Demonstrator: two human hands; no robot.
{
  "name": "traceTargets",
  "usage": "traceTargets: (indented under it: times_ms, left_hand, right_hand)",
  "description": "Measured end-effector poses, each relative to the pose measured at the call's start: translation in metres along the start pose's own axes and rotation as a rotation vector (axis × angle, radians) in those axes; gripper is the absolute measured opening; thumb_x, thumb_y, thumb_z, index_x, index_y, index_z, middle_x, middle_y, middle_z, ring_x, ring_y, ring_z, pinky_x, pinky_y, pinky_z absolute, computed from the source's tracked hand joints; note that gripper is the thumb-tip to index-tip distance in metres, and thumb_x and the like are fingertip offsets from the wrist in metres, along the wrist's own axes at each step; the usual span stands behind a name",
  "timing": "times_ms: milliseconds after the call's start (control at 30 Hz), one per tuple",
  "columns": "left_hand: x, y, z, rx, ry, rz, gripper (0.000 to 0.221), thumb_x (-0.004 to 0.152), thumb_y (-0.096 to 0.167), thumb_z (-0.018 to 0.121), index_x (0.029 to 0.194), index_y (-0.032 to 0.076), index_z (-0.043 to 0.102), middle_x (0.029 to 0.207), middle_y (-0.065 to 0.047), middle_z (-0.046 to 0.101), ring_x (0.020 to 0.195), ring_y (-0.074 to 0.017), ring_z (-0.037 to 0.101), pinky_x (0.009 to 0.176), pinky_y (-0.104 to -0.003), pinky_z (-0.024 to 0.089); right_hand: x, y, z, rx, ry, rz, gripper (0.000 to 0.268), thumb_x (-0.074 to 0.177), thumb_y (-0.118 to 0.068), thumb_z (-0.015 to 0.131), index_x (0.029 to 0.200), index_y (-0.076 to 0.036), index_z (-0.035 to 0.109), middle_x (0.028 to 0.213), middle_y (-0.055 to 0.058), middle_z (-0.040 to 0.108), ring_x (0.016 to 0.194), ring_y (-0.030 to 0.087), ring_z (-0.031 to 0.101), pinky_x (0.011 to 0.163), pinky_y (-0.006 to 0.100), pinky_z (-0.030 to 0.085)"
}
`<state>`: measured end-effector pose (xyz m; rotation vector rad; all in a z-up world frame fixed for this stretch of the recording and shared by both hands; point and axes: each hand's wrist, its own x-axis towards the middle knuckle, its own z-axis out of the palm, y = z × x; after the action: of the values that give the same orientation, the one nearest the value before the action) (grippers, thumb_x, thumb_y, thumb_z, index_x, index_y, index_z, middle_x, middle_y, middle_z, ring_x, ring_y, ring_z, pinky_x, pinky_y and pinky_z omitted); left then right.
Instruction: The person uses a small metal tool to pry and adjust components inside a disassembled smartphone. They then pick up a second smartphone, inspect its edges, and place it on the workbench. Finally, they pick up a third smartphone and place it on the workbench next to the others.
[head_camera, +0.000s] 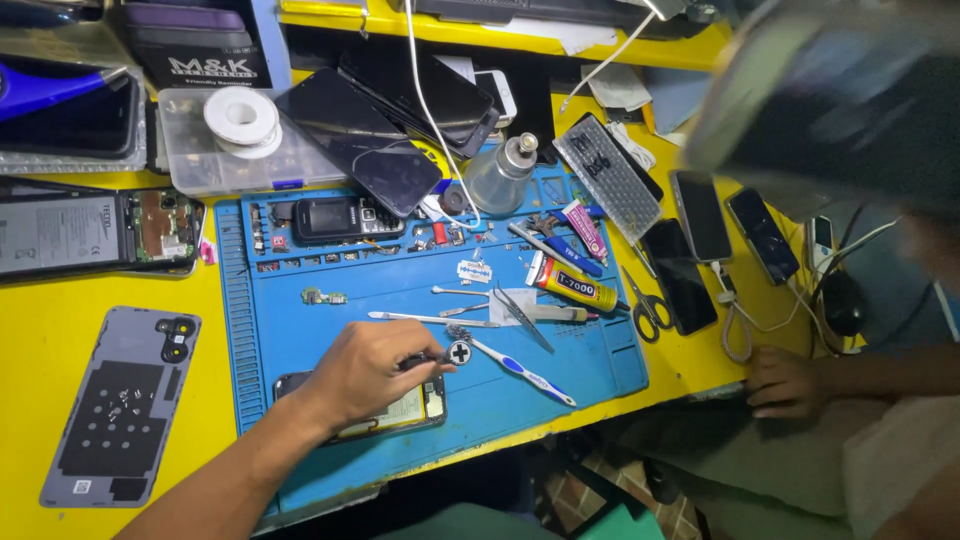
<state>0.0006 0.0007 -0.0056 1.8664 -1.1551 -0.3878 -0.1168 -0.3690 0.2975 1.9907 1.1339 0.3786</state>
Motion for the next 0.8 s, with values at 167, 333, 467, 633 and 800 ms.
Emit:
traceTargets:
  times_ms: [167, 333, 467, 633, 800]
  left_hand:
    - [-0.002, -0.008, -0.002, -0.017, 0.149, 0.196, 0.009, 0.084, 0.009, 0.082, 0.084, 0.012, 0.073, 0.075, -0.001, 0.074, 0.062, -0.013, 0.069, 0.054, -0.027, 0.055]
    - [0.0, -0.005, -0.01, -0.02, 0.21, 0.296, 0.012, 0.082, -0.004, 0.075, 0.087, 0.007, 0.073, 0.078, -0.003, 0.074, 0.064, -0.0151, 0.068, 0.057, -0.027, 0.057]
    - [0.001, -0.001, -0.017, -0.03, 0.207, 0.269, 0.02, 0.078, -0.009, 0.066, 0.088, 0.007, 0.075, 0.08, -0.003, 0.076, 0.067, -0.0159, 0.071, 0.058, -0.028, 0.057]
    - [0.003, 0.0, -0.023, -0.066, 0.204, 0.265, 0.029, 0.075, -0.013, 0.061, 0.09, 0.007, 0.076, 0.084, -0.003, 0.078, 0.071, -0.0144, 0.074, 0.06, -0.025, 0.06]
    - [0.006, 0.002, -0.026, -0.067, 0.221, 0.275, 0.011, 0.087, 0.013, 0.081, 0.087, 0.005, 0.074, 0.08, -0.005, 0.076, 0.068, -0.0151, 0.072, 0.06, -0.027, 0.058]
  right_hand:
    - [0.063, -0.01, 0.002, -0.047, -0.048, -0.086, 0.052, 0.099, -0.002, 0.081, 0.143, 0.02, 0.064, 0.151, 0.04, 0.052, 0.133, 0.056, 0.063, 0.097, 0.065, 0.071]
    - [0.114, -0.025, 0.06, -0.293, -0.261, -0.025, 0.069, 0.098, -0.026, 0.063, 0.163, -0.024, 0.041, 0.144, -0.006, 0.05, 0.133, 0.011, 0.047, 0.114, 0.037, 0.04]
    - [0.13, -0.03, 0.111, -0.171, -0.297, -0.12, 0.104, 0.072, -0.029, 0.076, 0.165, -0.024, 0.029, 0.151, -0.003, 0.047, 0.133, 0.017, 0.046, 0.114, 0.041, 0.04]
    - [0.14, -0.03, 0.146, -0.051, -0.172, -0.133, 0.077, 0.086, -0.027, 0.066, 0.158, -0.022, 0.04, 0.146, -0.003, 0.055, 0.132, 0.016, 0.052, 0.115, 0.044, 0.04]
    - [0.142, -0.03, 0.162, -0.074, -0.15, -0.169, 0.07, 0.09, -0.03, 0.061, 0.157, -0.027, 0.04, 0.142, -0.003, 0.059, 0.131, 0.018, 0.053, 0.116, 0.043, 0.04]
